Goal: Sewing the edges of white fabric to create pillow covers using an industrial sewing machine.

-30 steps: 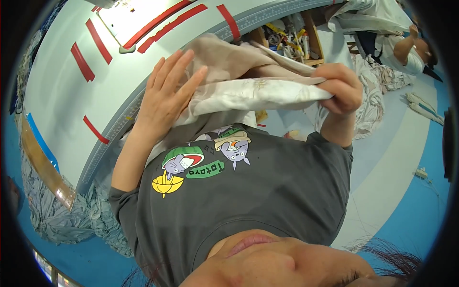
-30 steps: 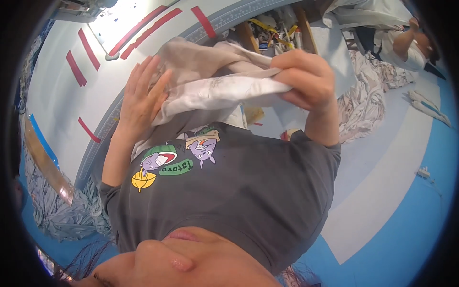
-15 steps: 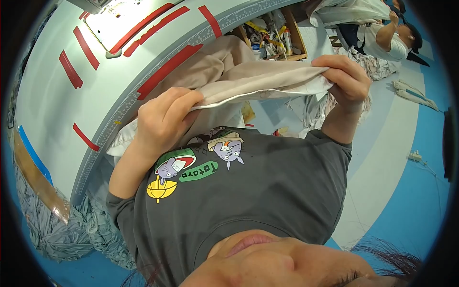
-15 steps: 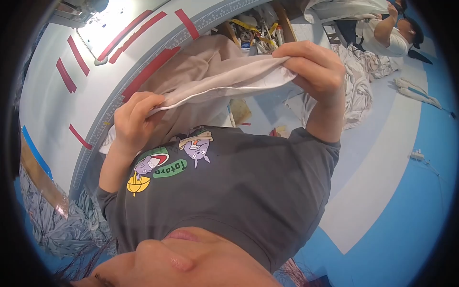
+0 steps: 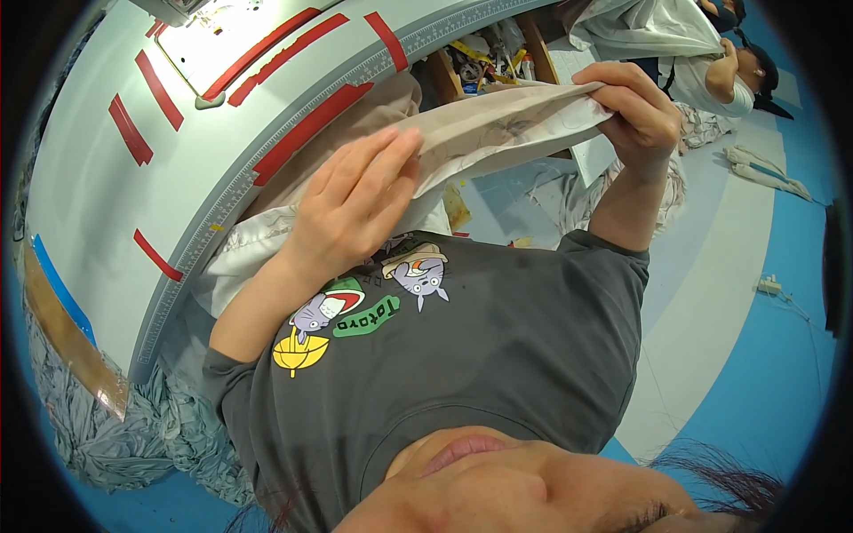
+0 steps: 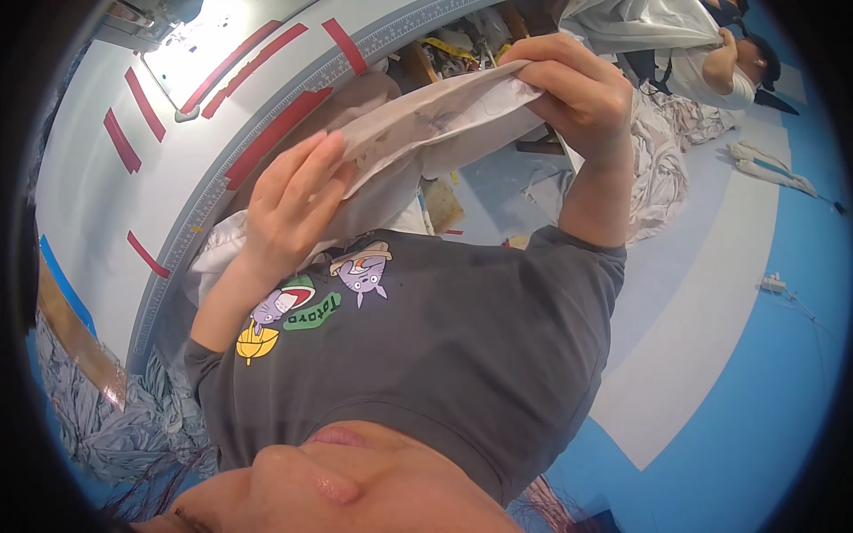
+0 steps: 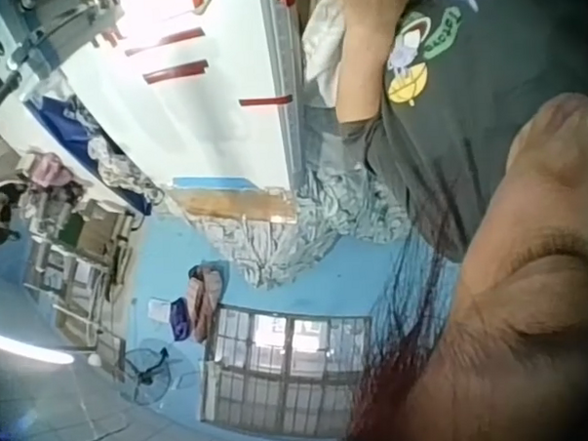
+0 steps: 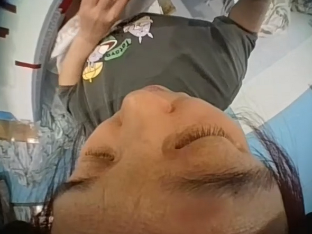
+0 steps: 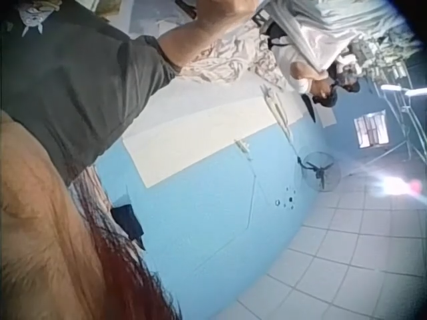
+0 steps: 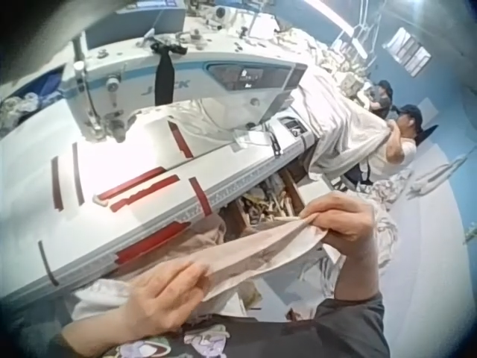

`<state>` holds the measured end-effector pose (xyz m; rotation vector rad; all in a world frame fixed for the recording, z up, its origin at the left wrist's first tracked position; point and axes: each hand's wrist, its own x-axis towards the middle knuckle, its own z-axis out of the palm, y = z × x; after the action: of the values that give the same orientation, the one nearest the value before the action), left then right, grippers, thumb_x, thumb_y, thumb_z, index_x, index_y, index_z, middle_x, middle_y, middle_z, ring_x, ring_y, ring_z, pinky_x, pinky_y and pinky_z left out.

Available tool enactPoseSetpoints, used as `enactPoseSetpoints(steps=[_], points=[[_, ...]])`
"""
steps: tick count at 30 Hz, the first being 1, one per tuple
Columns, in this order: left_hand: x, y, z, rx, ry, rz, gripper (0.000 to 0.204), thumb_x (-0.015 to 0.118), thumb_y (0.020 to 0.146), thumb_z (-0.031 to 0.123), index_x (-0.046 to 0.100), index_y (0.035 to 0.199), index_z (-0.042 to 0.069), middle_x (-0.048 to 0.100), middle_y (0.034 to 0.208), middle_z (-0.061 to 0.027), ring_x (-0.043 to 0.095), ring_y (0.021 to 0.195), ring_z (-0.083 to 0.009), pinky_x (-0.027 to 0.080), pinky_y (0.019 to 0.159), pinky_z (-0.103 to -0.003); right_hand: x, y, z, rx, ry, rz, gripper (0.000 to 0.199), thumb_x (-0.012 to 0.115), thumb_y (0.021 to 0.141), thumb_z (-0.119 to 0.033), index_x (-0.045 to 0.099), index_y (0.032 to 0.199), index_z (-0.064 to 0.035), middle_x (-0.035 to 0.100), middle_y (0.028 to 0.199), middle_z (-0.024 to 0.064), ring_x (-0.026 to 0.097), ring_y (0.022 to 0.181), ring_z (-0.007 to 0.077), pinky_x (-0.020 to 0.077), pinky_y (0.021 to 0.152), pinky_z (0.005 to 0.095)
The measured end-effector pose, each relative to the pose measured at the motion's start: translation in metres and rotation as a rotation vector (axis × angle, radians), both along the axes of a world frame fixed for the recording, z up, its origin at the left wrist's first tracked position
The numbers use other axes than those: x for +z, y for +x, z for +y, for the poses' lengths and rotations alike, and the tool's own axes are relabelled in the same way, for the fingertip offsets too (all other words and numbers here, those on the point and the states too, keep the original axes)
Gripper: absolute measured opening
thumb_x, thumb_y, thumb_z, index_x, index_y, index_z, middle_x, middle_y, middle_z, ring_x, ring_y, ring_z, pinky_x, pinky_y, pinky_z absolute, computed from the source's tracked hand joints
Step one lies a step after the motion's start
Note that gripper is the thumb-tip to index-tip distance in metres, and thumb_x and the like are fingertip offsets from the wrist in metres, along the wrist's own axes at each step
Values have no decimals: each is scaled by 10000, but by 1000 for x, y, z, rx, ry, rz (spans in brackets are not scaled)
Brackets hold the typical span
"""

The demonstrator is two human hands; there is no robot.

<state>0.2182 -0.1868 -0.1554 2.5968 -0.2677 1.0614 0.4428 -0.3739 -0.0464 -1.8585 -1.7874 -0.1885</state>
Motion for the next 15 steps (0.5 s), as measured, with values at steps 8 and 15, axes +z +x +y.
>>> enactPoseSetpoints(steps=[8, 15], points=[[33, 5, 24, -156, -687, 325, 126, 701, 713, 33, 626, 812, 14, 634, 852, -107, 627, 751, -232, 508, 636, -303, 4, 4, 8, 66, -137, 87, 155, 695, 594, 27, 608, 722, 12, 641, 826, 116, 622, 701, 208, 483, 600, 259], [91, -104, 112, 134, -667, 429, 160, 736, 675, 56, 597, 706, -17, 613, 745, -118, 556, 660, -183, 393, 569, -251, -68, -3, 67, 441, -392, 651, 154, 726, 748, -112, 604, 732, -21, 614, 767, 62, 576, 654, 198, 417, 545, 274]])
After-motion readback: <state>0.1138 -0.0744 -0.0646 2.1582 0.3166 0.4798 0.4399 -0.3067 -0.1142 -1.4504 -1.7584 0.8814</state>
